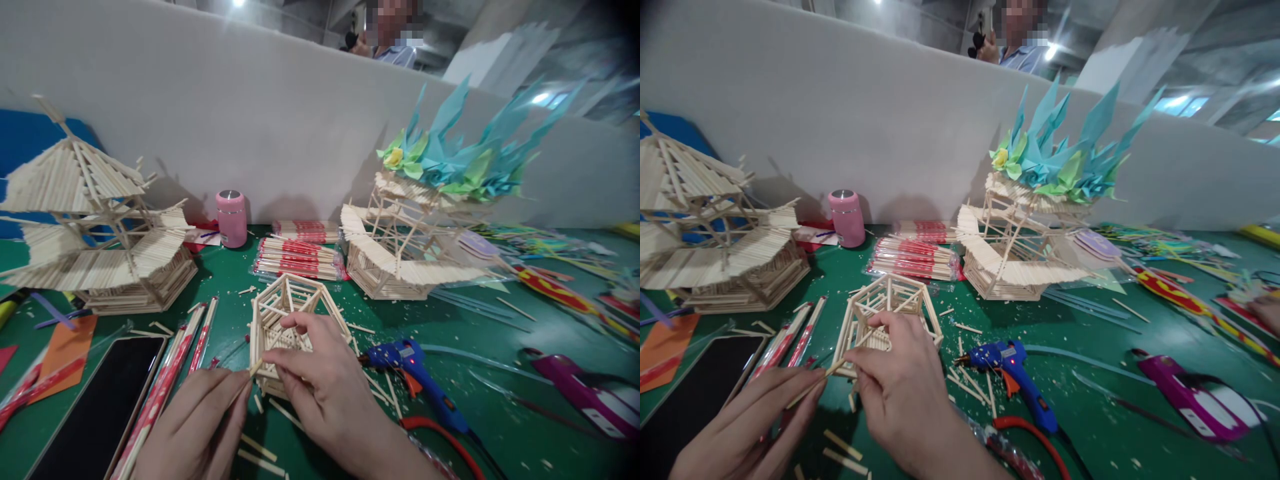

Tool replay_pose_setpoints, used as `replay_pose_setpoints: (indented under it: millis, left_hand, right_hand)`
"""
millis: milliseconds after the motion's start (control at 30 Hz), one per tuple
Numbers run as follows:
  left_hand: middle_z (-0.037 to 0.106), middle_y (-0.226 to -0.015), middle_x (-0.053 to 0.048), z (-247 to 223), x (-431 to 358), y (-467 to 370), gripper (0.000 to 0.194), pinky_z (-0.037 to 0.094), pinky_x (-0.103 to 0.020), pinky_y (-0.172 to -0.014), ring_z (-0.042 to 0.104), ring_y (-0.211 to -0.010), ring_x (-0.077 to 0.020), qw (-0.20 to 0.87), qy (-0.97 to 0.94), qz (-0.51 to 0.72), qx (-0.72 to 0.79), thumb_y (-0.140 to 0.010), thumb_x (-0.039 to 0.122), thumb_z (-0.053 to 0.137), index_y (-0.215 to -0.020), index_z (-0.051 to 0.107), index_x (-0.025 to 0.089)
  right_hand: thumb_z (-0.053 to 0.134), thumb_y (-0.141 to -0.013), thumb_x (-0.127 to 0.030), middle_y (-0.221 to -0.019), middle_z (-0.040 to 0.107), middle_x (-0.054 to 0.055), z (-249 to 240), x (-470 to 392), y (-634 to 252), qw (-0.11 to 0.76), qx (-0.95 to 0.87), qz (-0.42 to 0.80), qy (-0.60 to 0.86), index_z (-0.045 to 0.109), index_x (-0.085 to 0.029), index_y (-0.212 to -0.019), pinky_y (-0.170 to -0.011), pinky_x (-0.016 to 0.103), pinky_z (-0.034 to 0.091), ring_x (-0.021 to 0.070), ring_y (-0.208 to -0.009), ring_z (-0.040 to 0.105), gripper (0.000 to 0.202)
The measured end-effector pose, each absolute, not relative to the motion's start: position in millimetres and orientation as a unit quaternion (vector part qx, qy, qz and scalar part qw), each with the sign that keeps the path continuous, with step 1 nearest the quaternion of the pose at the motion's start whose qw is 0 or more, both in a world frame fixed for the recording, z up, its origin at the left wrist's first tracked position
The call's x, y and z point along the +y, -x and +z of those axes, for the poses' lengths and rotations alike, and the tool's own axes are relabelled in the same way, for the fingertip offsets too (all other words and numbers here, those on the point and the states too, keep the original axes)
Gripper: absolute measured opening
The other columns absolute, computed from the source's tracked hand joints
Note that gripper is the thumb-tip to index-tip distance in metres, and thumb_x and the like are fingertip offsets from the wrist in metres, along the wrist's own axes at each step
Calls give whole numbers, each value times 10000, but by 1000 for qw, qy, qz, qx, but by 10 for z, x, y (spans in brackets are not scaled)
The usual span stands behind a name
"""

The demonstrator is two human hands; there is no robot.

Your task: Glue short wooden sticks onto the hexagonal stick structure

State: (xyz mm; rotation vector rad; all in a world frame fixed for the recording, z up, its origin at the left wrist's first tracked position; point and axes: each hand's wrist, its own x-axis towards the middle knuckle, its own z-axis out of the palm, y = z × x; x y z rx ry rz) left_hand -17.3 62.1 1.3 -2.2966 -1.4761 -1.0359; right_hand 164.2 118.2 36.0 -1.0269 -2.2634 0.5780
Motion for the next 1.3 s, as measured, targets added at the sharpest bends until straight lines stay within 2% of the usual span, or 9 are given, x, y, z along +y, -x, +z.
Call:
replay_pose_setpoints:
  millis: [400,1300]
  left_hand:
    - [693,-818,-37,1,644,186,150,539,-163,-727,679,-743,-119,69,783,-351,-509,-873,224,469,-956,583,174]
    - [714,-801,-50,-33,630,142,158,542,-178,-719,683,-725,-124,105,773,-357,-514,-893,246,433,-956,557,170]
  right_hand:
    - [535,-804,-90,-1154,496,63,381,1187,-1637,283,-851,218,386,689,-264,-984,-864,410,395,236,-1062,450,293]
    - [525,-833,-128,-1140,501,76,410,1203,-1654,254,-852,241,389,699,-269,-987,-862,415,386,239,-1054,451,272]
